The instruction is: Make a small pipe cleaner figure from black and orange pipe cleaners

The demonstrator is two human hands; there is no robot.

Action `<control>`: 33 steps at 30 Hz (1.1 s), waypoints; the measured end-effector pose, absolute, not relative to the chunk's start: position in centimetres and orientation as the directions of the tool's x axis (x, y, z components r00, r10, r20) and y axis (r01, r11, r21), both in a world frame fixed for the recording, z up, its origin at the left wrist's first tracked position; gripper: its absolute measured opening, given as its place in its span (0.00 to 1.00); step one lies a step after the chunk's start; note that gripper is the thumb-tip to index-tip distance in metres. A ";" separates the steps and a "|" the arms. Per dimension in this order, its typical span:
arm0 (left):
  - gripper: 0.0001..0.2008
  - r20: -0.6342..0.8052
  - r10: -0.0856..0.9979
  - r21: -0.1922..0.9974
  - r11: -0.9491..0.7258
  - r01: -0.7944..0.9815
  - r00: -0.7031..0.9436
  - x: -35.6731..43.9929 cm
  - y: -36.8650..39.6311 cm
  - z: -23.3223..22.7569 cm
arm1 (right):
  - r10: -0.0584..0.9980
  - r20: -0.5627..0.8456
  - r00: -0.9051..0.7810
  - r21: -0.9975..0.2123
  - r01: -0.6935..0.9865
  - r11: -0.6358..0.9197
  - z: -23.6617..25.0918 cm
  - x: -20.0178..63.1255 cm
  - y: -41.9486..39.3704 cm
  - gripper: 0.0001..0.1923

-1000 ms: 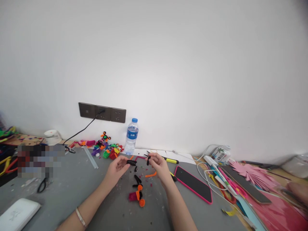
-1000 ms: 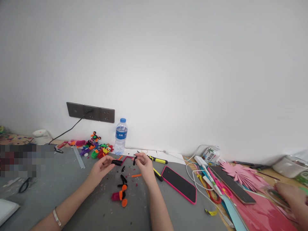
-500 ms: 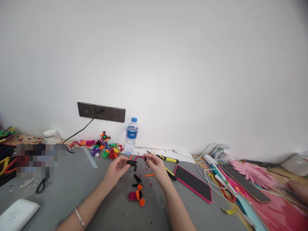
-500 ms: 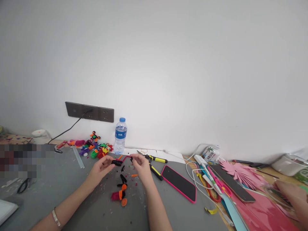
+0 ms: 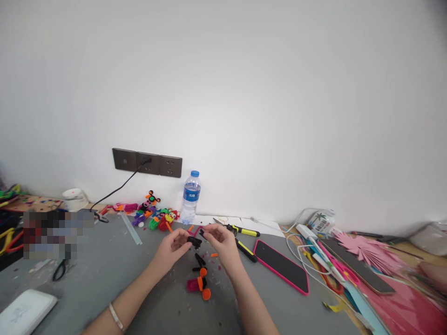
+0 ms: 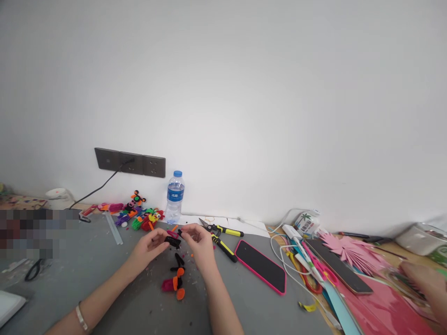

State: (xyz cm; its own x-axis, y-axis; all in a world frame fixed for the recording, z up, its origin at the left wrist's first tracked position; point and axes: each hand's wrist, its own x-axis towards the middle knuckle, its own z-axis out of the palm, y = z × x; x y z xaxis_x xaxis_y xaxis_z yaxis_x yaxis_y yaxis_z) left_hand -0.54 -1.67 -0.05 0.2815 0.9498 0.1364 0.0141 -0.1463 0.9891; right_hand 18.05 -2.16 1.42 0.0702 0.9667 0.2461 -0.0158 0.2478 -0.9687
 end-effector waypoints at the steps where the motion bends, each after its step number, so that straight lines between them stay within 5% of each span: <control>1: 0.13 0.131 0.949 0.990 -0.142 0.018 0.287 -0.5 -1.7 0.0 | 0.965 0.256 0.058 -0.967 -0.004 0.256 1.6 17.8 -2.3 0.08; 19: 0.14 0.149 0.947 0.987 -0.160 0.014 0.286 -0.4 -1.8 0.5 | 0.867 0.492 -0.073 -0.788 0.385 0.480 1.8 16.9 -3.3 0.07; 33: 0.14 0.148 0.960 0.987 -0.158 0.024 0.238 -0.4 -1.7 0.3 | 0.793 0.606 -0.064 -0.720 0.380 0.581 2.7 17.4 -3.5 0.08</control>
State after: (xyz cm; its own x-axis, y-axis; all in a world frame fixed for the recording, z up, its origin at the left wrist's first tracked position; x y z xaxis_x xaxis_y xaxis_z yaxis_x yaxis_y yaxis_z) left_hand -0.45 -1.72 0.35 0.2376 0.9601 0.1478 0.0240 -0.1579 0.9872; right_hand 17.44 -3.54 2.67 -0.0642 0.7928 0.6061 0.3797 0.5811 -0.7198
